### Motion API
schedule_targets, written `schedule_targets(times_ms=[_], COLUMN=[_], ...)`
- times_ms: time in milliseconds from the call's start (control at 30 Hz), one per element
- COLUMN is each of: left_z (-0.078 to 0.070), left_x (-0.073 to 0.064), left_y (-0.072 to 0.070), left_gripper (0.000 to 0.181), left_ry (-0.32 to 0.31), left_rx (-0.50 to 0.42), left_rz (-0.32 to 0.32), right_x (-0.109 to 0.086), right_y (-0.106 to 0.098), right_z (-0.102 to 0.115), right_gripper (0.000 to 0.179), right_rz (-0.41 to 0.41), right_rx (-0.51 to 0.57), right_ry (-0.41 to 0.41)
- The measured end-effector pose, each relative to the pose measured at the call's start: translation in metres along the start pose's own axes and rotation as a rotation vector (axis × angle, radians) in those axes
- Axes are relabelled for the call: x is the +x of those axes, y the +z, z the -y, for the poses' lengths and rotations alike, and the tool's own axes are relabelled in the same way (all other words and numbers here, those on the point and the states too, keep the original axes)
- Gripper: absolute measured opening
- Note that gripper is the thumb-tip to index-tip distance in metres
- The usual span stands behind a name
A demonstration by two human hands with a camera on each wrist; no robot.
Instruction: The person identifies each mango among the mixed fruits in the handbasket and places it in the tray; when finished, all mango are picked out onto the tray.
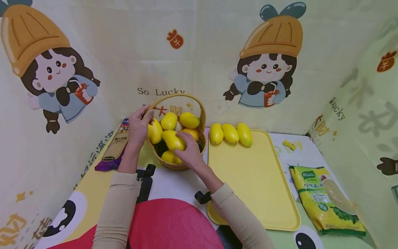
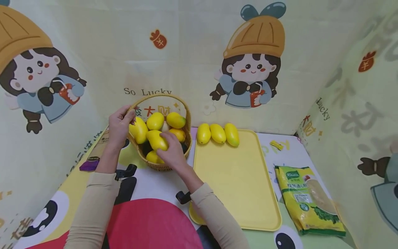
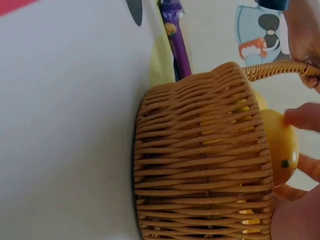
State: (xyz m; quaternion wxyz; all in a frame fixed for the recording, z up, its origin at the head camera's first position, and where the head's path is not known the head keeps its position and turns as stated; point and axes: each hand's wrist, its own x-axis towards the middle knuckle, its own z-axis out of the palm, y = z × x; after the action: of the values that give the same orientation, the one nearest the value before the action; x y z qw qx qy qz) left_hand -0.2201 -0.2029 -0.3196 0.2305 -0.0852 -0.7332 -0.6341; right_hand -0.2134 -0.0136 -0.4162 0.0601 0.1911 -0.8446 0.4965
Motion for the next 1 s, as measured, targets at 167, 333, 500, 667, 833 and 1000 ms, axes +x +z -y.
schedule_targets(times_ms=[167,333,500,667,833,1000], left_z=[0.000,0.000,0.000,-0.001,-0.001,0.002], left_x=[0.000,0.000,0.000,0.001,0.000,0.001], left_y=[-0.001,-0.001,0.001,0.003,0.003,0.002], left_gripper=[0.034,0.034,0.032,0.032,0.033,0.032], left_ry=[-0.001,-0.012,-0.018,-0.023,-0.023,-0.027], left_rx=[0.001,0.000,0.005,0.013,0.019,0.026], left_rz=[-0.004,-0.006,0.001,-0.003,-0.005,-0.015], right_x=[0.001,0.005,0.003,-0.002,-0.006,-0.008], right_y=[0.004,0.006,-0.001,-0.019,-0.047,-0.078], right_z=[0.001,0.002,-0.002,-0.009,-0.021,-0.032], right_gripper=[0.072,0.073,0.064,0.062,0.059,0.058], right_rz=[0.041,0.042,0.025,-0.018,-0.097,-0.111], right_rx=[-0.049,-0.067,-0.072,-0.054,-0.053,-0.063], right_ry=[0.068,0.096,0.066,0.014,-0.006,-0.009])
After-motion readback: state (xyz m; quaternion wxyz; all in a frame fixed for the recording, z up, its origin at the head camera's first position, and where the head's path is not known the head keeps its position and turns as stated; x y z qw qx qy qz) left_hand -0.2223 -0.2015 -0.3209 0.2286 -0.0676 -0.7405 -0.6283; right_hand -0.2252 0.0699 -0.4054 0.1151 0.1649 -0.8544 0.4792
